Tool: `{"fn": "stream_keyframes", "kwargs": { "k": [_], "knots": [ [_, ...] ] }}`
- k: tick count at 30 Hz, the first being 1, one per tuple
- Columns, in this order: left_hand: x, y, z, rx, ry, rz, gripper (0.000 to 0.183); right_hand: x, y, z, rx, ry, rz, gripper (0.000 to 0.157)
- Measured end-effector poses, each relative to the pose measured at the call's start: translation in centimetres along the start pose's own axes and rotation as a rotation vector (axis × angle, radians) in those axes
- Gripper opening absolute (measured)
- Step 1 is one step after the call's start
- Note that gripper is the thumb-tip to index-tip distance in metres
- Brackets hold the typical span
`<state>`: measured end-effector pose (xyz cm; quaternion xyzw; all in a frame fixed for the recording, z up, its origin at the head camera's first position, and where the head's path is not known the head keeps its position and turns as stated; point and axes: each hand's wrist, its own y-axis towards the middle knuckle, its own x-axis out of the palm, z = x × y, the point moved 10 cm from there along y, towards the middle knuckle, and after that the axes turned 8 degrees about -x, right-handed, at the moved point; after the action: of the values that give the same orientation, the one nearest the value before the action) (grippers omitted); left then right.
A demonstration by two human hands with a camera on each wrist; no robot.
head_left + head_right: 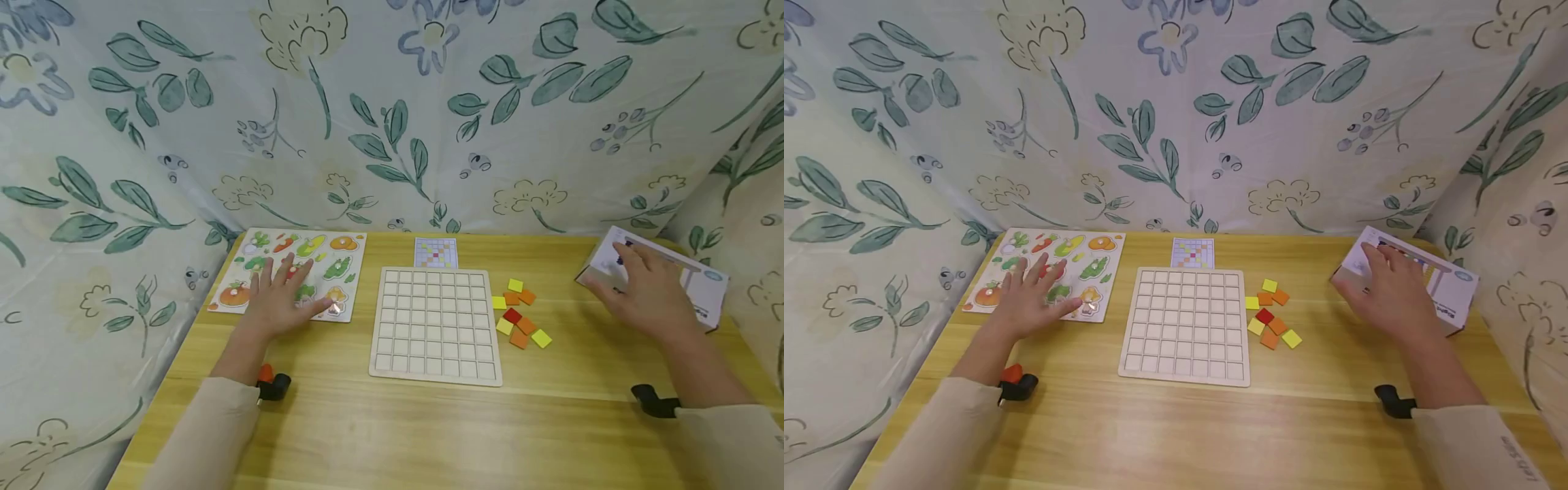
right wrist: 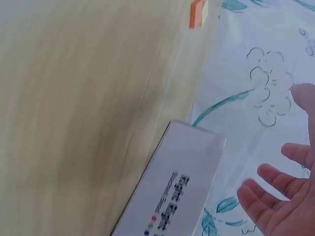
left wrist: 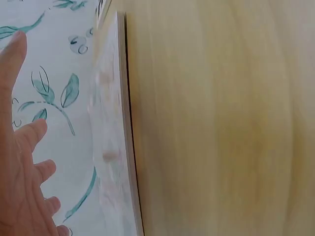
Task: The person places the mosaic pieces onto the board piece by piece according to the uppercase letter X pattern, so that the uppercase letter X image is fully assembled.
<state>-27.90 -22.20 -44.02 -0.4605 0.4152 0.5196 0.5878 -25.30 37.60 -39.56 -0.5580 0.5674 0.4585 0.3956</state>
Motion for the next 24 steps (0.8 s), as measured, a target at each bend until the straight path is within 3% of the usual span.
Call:
{"fn": "stream_keyframes", "kwargs": {
  "k": [6,11,17,24],
  "knots": [
    [0.7,-0.5,2.4,0.057,-0.076,0.048,0.09,1.4,0.5,-2.6,0.034,0.142,-0.036,0.091],
    [0.8,-1.2,4.2,0.088,-0.189,0.09,0.079,3.4,1.4,-3.9,0.012,0.241,-0.083,0.081],
    [1.1,-1.9,6.1,0.106,-0.3,0.093,0.072,6.5,2.2,-4.3,0.043,0.338,-0.176,0.068],
    [2.5,-2.5,7.4,0.103,-0.395,0.081,0.067,8.5,2.6,-5.1,0.047,0.38,-0.202,0.06]
  ]
}}
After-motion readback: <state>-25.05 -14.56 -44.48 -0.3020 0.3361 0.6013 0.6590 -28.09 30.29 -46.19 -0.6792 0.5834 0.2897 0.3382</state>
